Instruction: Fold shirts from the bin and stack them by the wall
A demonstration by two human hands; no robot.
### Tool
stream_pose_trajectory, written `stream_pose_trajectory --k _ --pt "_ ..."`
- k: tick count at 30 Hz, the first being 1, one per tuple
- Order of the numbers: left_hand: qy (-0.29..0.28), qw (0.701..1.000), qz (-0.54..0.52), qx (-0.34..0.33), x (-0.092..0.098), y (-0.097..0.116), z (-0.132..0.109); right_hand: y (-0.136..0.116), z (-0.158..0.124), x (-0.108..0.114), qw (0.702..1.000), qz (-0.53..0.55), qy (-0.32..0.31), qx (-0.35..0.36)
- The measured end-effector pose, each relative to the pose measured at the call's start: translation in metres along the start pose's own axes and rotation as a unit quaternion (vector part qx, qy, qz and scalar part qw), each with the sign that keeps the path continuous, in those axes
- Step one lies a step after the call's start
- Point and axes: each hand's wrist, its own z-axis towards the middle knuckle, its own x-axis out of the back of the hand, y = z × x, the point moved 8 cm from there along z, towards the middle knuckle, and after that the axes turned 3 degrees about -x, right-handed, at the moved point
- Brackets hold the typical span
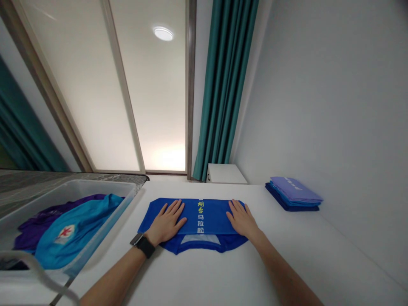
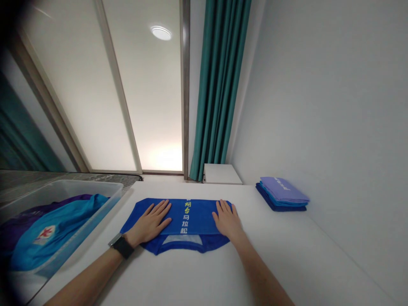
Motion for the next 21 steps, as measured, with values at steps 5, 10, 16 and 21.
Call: stream_pose_trajectory --k 5,10,16,21 --pt "-0.004 1.0 0.006 -0.001 -0.002 -0.001 0.0 0.028 -0.002 -0.004 1.0 0.021 -0.016 0.003" --pt "0.004 1.0 0.012 -0.012 -0.005 -0.003 0.001 0.036 -0.006 -0.002 0.997 0.06 -0.033 0.041" --pt "-0.01 1.0 0.018 -0.005 -0.005 -0.003 0.004 0.044 0.001 -0.008 0.99 0.134 0.002 0.034" --pt "-0.006 1.0 -0.004 -0.027 0.01 0.02 0.013 0.068 0.008 -0.004 0.929 0.366 0.057 0.003"
